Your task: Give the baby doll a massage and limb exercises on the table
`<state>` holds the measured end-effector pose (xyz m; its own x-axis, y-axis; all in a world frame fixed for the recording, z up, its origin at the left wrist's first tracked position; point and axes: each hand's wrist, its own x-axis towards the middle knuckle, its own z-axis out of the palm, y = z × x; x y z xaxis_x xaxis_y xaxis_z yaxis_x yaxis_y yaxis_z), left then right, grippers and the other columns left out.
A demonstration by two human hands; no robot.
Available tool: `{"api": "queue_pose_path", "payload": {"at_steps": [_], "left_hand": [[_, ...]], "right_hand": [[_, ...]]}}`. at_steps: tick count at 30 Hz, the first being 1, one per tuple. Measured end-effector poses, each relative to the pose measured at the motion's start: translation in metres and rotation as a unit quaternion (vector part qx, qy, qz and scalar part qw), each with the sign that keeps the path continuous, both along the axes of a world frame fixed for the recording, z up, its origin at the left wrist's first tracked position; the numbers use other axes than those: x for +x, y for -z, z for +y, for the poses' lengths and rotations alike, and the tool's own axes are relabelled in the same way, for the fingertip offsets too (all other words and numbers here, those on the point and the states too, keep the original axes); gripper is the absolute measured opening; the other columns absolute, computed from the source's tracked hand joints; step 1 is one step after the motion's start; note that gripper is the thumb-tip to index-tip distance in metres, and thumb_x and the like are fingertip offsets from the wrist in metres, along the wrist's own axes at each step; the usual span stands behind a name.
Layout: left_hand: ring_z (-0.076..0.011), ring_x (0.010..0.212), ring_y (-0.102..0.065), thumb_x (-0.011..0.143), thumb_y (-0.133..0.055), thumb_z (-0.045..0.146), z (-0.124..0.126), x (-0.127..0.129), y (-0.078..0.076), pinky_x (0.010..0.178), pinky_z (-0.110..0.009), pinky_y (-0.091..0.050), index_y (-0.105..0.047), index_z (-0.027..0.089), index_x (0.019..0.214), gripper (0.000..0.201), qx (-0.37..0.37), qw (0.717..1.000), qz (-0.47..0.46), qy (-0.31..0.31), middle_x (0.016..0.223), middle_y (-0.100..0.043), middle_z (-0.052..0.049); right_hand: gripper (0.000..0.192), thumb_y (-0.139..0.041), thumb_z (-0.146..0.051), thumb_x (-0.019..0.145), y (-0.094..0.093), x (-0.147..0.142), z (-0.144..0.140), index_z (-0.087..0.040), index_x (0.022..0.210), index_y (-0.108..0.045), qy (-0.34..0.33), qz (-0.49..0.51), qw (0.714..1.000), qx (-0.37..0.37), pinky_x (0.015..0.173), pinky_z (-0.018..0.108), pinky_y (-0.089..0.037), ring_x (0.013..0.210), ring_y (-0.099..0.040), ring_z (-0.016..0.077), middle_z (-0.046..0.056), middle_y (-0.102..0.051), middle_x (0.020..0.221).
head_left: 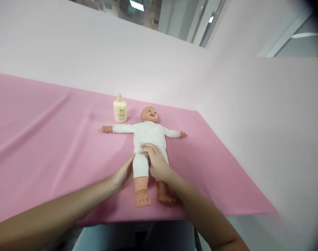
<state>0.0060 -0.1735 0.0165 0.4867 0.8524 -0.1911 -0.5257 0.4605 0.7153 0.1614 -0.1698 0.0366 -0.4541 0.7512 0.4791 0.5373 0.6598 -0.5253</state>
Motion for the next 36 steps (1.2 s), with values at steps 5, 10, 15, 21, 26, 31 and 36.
{"api": "queue_pose_path", "payload": {"at_steps": [5, 10, 15, 21, 26, 31, 36], "left_hand": [[-0.0257, 0.11, -0.057, 0.083, -0.058, 0.046, -0.014, -0.005, -0.016, 0.096, -0.038, -0.044, -0.059, 0.017, 0.115, 0.043, -0.073, 0.991, -0.065, 0.096, 0.108, -0.066, -0.009], [-0.0227, 0.114, -0.055, 0.088, -0.05, 0.04, -0.005, -0.013, -0.019, 0.095, -0.034, -0.044, -0.057, 0.021, 0.118, 0.036, -0.069, 0.993, -0.059, 0.071, 0.113, -0.065, -0.005], [-0.0235, 0.112, -0.057, 0.088, -0.05, 0.046, -0.01, -0.015, -0.024, 0.096, -0.033, -0.043, -0.059, 0.014, 0.114, 0.042, -0.118, 0.983, -0.035, 0.136, 0.104, -0.067, -0.01], [-0.0228, 0.107, -0.059, 0.088, -0.044, 0.056, -0.014, -0.016, -0.026, 0.094, -0.033, -0.042, -0.058, 0.012, 0.118, 0.054, -0.148, 0.968, -0.062, 0.196, 0.104, -0.067, -0.013], [-0.0209, 0.107, -0.059, 0.089, -0.04, 0.057, -0.013, -0.015, -0.022, 0.096, -0.03, -0.039, -0.059, 0.013, 0.117, 0.055, -0.158, 0.969, -0.055, 0.183, 0.102, -0.068, -0.011], [-0.0224, 0.109, -0.058, 0.083, -0.04, 0.067, -0.018, -0.016, -0.018, 0.097, -0.031, -0.038, -0.06, 0.012, 0.116, 0.067, -0.185, 0.952, -0.065, 0.237, 0.101, -0.068, -0.012], [-0.0218, 0.102, -0.062, 0.082, -0.05, 0.06, -0.019, -0.016, -0.019, 0.09, -0.03, -0.043, -0.062, 0.013, 0.112, 0.057, -0.183, 0.948, -0.061, 0.253, 0.095, -0.07, -0.01]], "right_hand": [[0.053, -0.054, -0.018, 0.075, -0.004, 0.005, -0.003, -0.019, 0.126, -0.039, -0.012, -0.023, 1.0, 0.002, 0.108, 0.041, -0.033, 0.132, -0.033, 0.0211, 0.013, -0.037, 0.137], [0.058, -0.058, -0.043, 0.079, -0.014, 0.003, -0.014, -0.017, 0.129, -0.043, -0.102, -0.135, 0.98, 0.107, 0.115, 0.052, -0.012, 0.139, -0.02, 0.0263, 0.014, -0.037, 0.142], [0.025, -0.048, -0.039, 0.088, -0.009, -0.003, -0.024, -0.022, 0.104, -0.058, -0.173, -0.153, 0.947, 0.222, 0.117, 0.047, -0.014, 0.133, -0.034, 0.0189, 0.004, -0.057, 0.126], [0.016, -0.047, -0.034, 0.09, -0.011, -0.001, -0.025, -0.025, 0.09, -0.062, -0.191, -0.117, 0.938, 0.266, 0.115, 0.043, -0.026, 0.125, -0.045, 0.0155, -0.002, -0.067, 0.103], [0.03, -0.05, -0.049, 0.086, -0.007, -0.006, -0.03, -0.024, 0.074, -0.063, -0.241, -0.061, 0.925, 0.287, 0.108, 0.034, -0.038, 0.104, -0.059, 0.0145, -0.004, -0.068, 0.084], [0.029, -0.056, -0.05, 0.082, 0.0, -0.008, -0.033, -0.022, 0.078, -0.064, -0.259, -0.047, 0.917, 0.3, 0.102, 0.032, -0.044, 0.098, -0.061, 0.0156, -0.001, -0.067, 0.083], [0.04, -0.049, -0.054, 0.084, -0.007, -0.004, -0.026, -0.02, 0.098, -0.063, -0.242, -0.092, 0.939, 0.228, 0.109, 0.031, -0.034, 0.116, -0.052, 0.0138, 0.004, -0.066, 0.105]]}}
